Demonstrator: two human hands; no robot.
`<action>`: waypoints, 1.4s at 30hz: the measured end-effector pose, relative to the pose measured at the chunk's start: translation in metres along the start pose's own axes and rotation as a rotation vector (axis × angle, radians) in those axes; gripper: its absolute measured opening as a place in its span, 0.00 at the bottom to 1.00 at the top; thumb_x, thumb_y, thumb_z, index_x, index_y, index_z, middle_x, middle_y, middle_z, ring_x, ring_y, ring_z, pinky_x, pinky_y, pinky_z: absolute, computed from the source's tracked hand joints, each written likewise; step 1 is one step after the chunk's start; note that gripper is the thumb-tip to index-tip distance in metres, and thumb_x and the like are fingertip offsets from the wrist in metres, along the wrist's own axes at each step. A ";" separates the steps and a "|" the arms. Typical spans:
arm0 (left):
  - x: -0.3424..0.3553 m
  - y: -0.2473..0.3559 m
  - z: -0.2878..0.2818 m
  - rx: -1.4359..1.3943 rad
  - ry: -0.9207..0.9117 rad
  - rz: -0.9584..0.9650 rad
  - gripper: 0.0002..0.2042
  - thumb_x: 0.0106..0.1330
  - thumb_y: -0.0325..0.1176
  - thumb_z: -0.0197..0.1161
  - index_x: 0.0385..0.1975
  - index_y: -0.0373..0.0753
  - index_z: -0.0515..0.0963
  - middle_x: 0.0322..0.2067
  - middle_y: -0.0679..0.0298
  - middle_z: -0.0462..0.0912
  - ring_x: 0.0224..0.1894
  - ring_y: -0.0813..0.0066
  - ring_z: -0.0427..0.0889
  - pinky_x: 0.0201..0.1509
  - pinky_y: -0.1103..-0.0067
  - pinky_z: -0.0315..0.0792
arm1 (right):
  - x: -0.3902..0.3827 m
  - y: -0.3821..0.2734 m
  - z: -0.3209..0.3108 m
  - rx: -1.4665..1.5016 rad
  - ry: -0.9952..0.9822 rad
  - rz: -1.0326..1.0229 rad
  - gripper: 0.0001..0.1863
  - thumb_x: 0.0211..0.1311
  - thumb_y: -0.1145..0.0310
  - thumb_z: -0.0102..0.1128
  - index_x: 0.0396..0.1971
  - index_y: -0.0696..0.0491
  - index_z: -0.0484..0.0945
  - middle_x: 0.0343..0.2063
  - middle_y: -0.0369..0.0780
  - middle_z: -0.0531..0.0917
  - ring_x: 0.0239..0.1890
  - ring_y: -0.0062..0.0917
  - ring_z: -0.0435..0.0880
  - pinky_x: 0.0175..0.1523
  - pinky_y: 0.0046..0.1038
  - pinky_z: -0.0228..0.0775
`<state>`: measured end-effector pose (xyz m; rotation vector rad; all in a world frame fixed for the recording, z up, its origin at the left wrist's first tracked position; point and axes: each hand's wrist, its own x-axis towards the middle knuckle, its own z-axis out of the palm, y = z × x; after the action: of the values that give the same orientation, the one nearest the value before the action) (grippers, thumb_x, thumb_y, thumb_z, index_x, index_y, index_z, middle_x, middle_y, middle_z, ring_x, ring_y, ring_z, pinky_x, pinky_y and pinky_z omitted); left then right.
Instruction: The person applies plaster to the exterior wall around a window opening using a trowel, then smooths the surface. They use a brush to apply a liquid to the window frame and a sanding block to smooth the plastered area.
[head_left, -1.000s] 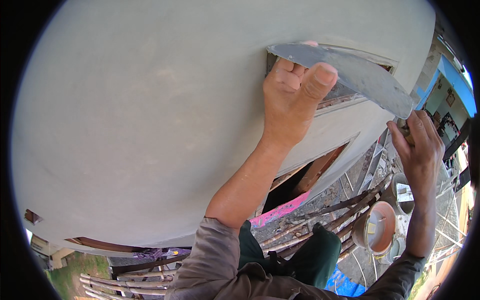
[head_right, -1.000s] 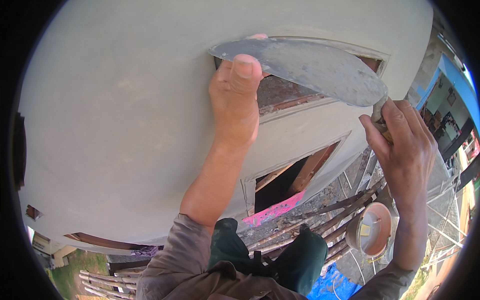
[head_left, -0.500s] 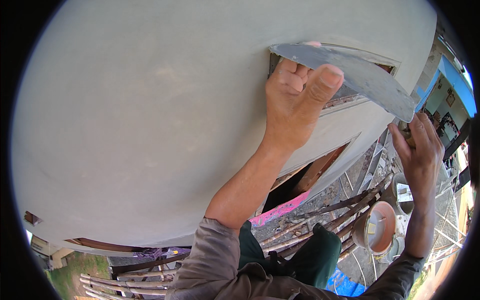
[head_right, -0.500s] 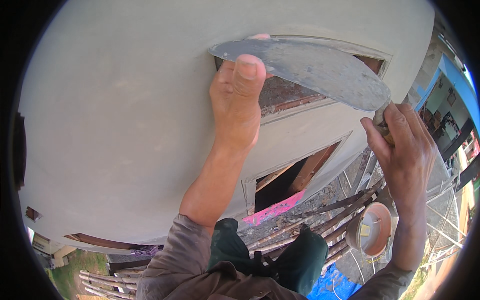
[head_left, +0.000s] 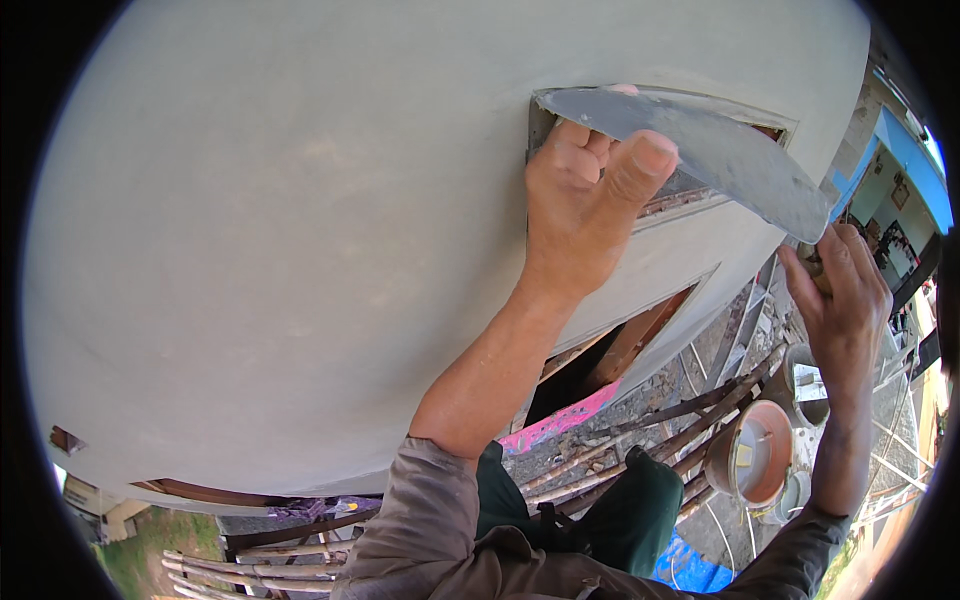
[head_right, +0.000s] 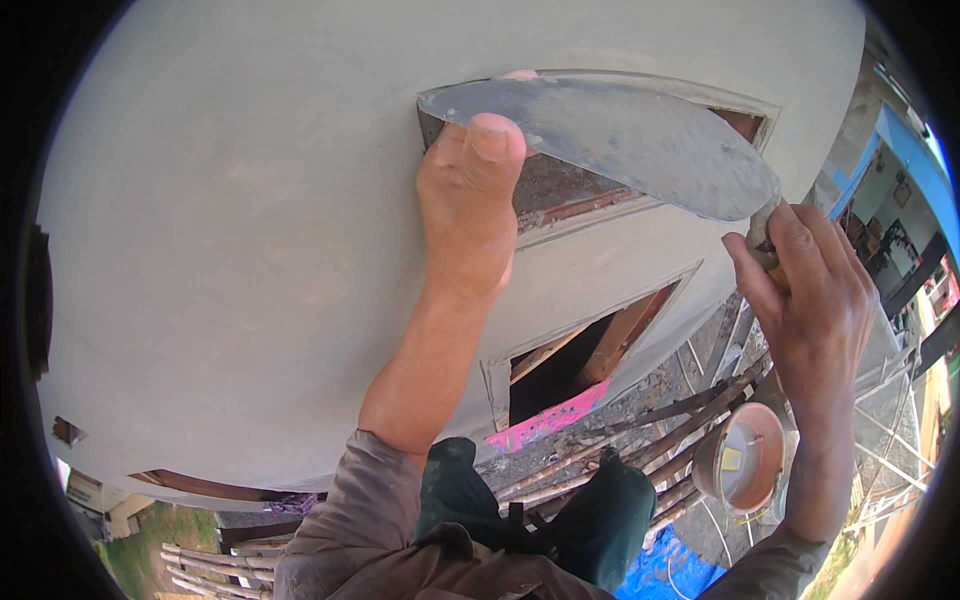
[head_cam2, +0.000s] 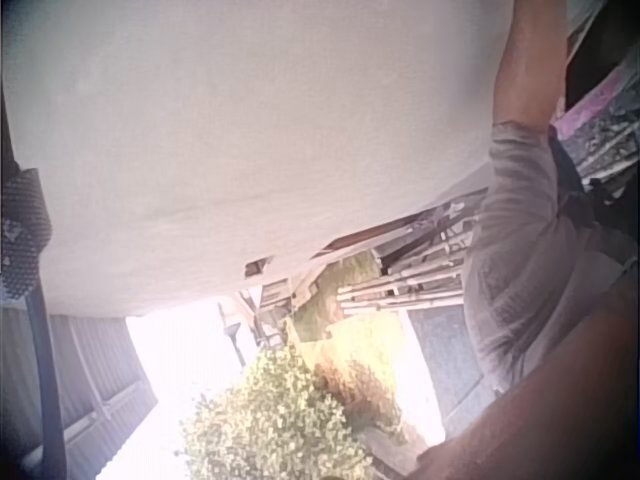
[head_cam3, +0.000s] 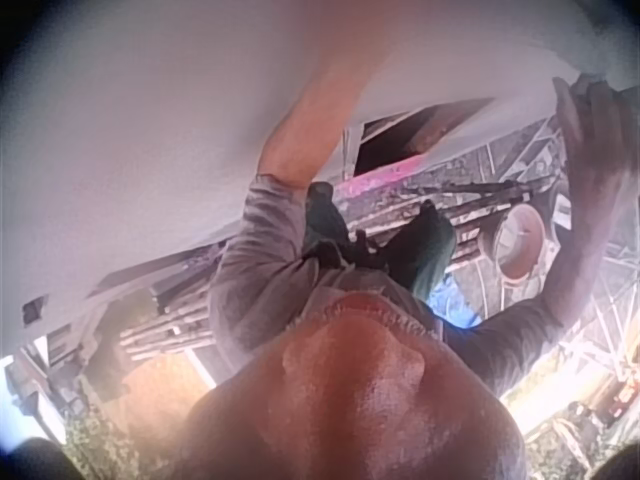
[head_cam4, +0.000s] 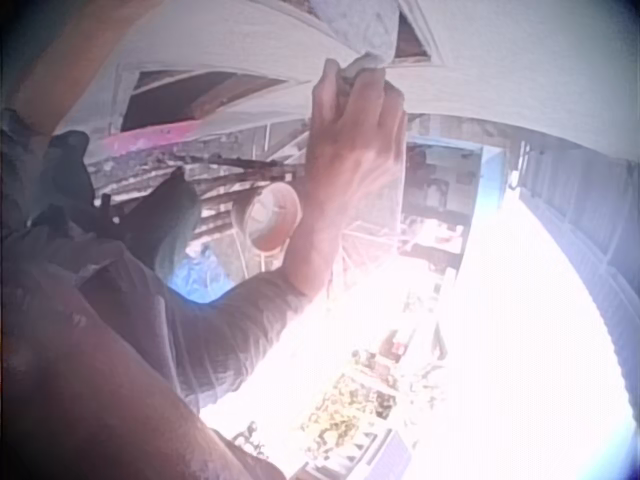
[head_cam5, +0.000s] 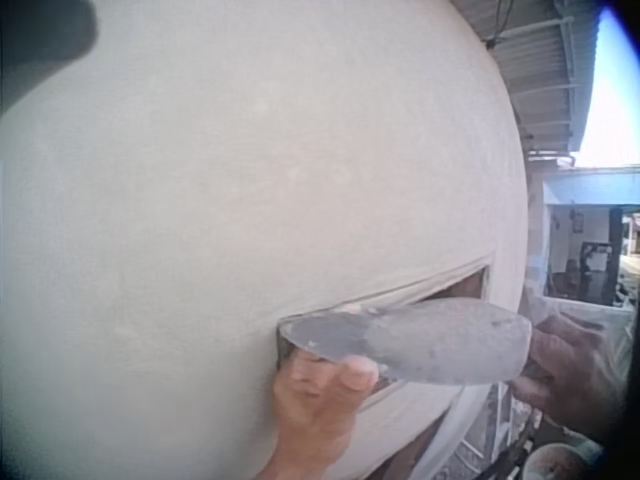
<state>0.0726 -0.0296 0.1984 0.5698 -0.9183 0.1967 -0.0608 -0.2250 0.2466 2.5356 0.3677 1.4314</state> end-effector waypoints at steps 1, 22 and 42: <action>0.001 0.000 0.000 -0.001 -0.002 0.000 0.28 0.63 0.38 0.72 0.57 0.30 0.67 0.47 0.62 0.76 0.48 0.78 0.75 0.52 0.80 0.71 | 0.001 0.000 0.000 0.002 -0.002 0.008 0.17 0.48 0.71 0.75 0.37 0.58 0.77 0.28 0.41 0.78 0.28 0.33 0.80 0.33 0.33 0.72; 0.002 -0.012 0.004 0.037 0.031 -0.001 0.27 0.65 0.41 0.70 0.57 0.29 0.70 0.43 0.66 0.77 0.42 0.82 0.74 0.48 0.84 0.70 | 0.002 0.012 0.002 -0.063 -0.015 -0.019 0.17 0.48 0.71 0.75 0.36 0.58 0.77 0.27 0.40 0.78 0.27 0.30 0.80 0.33 0.31 0.72; -0.002 -0.020 0.007 0.049 0.004 -0.024 0.24 0.63 0.38 0.71 0.52 0.31 0.73 0.46 0.63 0.79 0.48 0.78 0.75 0.56 0.77 0.70 | -0.008 0.019 0.001 -0.009 -0.028 0.036 0.18 0.48 0.72 0.75 0.38 0.59 0.78 0.29 0.42 0.79 0.29 0.33 0.81 0.34 0.33 0.72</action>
<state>0.0747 -0.0504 0.1926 0.6249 -0.9043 0.1993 -0.0616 -0.2453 0.2451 2.5643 0.3119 1.4050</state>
